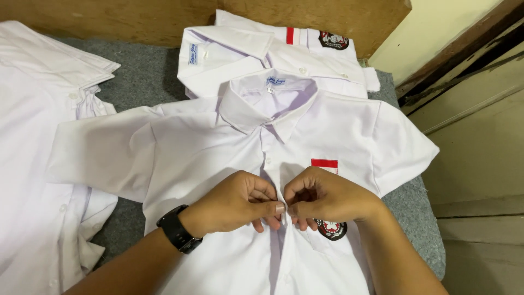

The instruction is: The person buttons a white short-sleeved shirt from top to bottom, then uses scissors to trim loose threads from the shirt's hem and pocket area. The person also smooths the fabric and adjusts the collar and pocket emblem during the process.

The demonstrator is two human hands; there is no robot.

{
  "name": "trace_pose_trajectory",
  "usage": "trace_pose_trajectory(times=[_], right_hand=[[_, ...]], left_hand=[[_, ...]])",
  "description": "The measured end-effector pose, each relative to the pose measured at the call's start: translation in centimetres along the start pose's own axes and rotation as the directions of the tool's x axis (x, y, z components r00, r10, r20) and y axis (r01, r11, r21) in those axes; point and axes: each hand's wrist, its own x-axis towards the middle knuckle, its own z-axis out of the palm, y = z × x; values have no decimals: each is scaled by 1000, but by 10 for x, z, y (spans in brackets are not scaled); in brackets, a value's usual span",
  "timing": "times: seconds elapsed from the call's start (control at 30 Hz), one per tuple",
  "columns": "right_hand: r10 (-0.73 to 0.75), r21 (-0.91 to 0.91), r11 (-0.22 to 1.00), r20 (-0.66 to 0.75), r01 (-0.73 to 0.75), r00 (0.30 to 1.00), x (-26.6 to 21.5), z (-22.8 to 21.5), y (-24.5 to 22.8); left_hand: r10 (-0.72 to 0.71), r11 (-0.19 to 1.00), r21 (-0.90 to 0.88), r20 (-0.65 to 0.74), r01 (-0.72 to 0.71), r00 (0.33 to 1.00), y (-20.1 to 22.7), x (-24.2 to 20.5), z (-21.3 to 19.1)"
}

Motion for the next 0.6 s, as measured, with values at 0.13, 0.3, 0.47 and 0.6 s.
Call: trace_pose_trajectory(times=[0.13,0.3,0.47,0.6], right_hand=[[26,-133,990,-108,-41,994,-13,17,-30],[79,-37,994,-371,-100,925,-23,34,-8],[108,252,968,-417,1,903,-43,49,19],[184,369,930,-491,12,851,-37,63,32]], left_hand=[[-21,999,45,-55,23,998,7,-3,7],[-35,994,106,-26,37,999,7,-5,11],[-144,984,85,-108,153,984,27,-15,19],[-184,968,147,-132,203,974,23,-16,20]])
